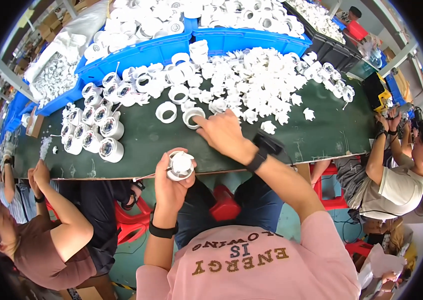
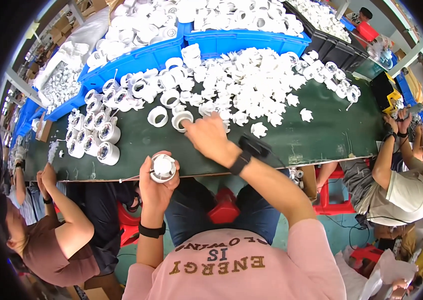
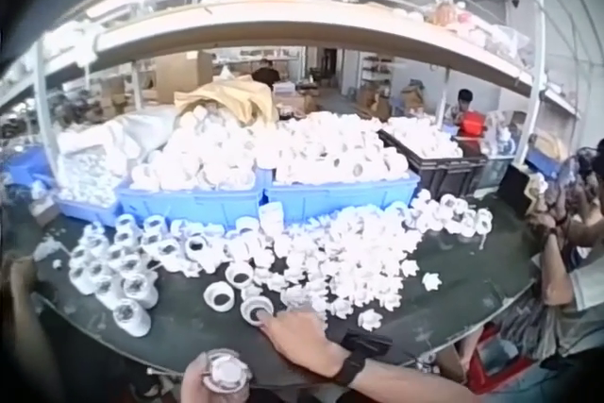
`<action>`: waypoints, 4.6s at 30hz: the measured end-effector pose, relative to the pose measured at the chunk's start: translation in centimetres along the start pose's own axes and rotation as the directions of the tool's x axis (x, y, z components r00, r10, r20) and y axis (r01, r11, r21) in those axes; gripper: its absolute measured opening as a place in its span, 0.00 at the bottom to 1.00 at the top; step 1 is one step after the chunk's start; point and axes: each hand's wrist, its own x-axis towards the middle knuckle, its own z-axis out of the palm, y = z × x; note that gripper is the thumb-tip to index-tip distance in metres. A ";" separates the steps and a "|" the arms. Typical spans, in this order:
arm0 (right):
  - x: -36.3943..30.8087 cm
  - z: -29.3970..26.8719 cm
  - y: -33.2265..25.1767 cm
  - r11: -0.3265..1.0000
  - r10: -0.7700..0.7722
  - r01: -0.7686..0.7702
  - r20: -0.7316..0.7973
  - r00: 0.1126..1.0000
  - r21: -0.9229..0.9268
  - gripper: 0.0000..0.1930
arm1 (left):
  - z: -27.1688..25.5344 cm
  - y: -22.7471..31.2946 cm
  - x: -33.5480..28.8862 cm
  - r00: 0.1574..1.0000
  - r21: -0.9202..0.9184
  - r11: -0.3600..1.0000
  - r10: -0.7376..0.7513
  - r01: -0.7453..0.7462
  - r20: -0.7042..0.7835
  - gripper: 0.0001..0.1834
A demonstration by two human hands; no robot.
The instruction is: The person assembles camera housings by hand, picking up a base and a cover, fitting them together, and setting the unit aside. They repeat this process, reaching into bins for more components to assemble each housing.
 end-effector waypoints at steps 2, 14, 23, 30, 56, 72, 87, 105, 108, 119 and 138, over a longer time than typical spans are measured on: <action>0.7 0.8 0.3 0.999 -0.039 0.040 0.101 0.994 -0.012 0.06 | 0.1 0.8 -0.4 0.996 0.141 0.988 0.078 -0.070 -0.049 0.24; -6.3 -8.2 -5.9 0.674 0.053 -0.180 0.196 0.979 0.716 0.25 | 1.8 0.5 -1.2 0.903 0.752 0.518 0.348 -0.408 0.250 0.23; -8.7 -7.2 -6.2 0.463 0.007 -0.025 0.024 1.000 0.886 0.27 | 4.1 0.4 -3.9 0.890 0.777 0.484 0.405 -0.402 0.209 0.21; -10.4 -7.4 -6.6 0.633 -0.007 0.064 -0.077 0.997 0.771 0.27 | 4.6 -0.8 -4.9 0.909 0.738 0.537 0.312 -0.410 0.278 0.19; -6.9 -4.6 -6.0 0.265 -0.152 0.299 -0.267 0.952 0.917 0.34 | 4.5 -1.2 -3.6 0.888 0.757 0.495 0.388 -0.427 0.248 0.28; -9.3 -5.3 -7.9 0.140 -0.008 0.624 -0.629 0.777 0.769 0.28 | 5.2 -3.0 -5.8 0.573 0.603 0.127 0.509 -0.788 0.642 0.27; -10.9 -2.3 -3.5 0.681 0.465 -0.094 -0.330 0.821 0.726 0.32 | 6.7 -2.2 0.5 0.749 0.752 0.133 -0.081 -0.646 0.658 0.49; -12.2 1.7 -0.5 0.718 0.340 0.029 -0.386 0.857 0.696 0.39 | -0.6 23.3 33.0 0.765 0.906 -0.323 0.645 0.275 -0.002 0.40; -12.2 0.5 -1.0 0.793 0.344 -0.052 -0.375 0.861 0.607 0.36 | 0.3 22.3 32.5 0.491 0.974 -0.186 0.866 0.130 0.099 0.40; -11.9 -2.6 -1.0 0.074 0.559 0.153 -0.168 0.812 0.985 0.32 | 7.1 5.1 4.2 0.912 0.811 0.492 -0.078 -0.316 0.402 0.27; -15.0 -10.6 -4.7 0.756 0.045 0.169 -0.308 0.950 0.632 0.35 | 5.8 -1.8 -4.3 0.980 0.822 0.535 0.069 -0.196 0.189 0.27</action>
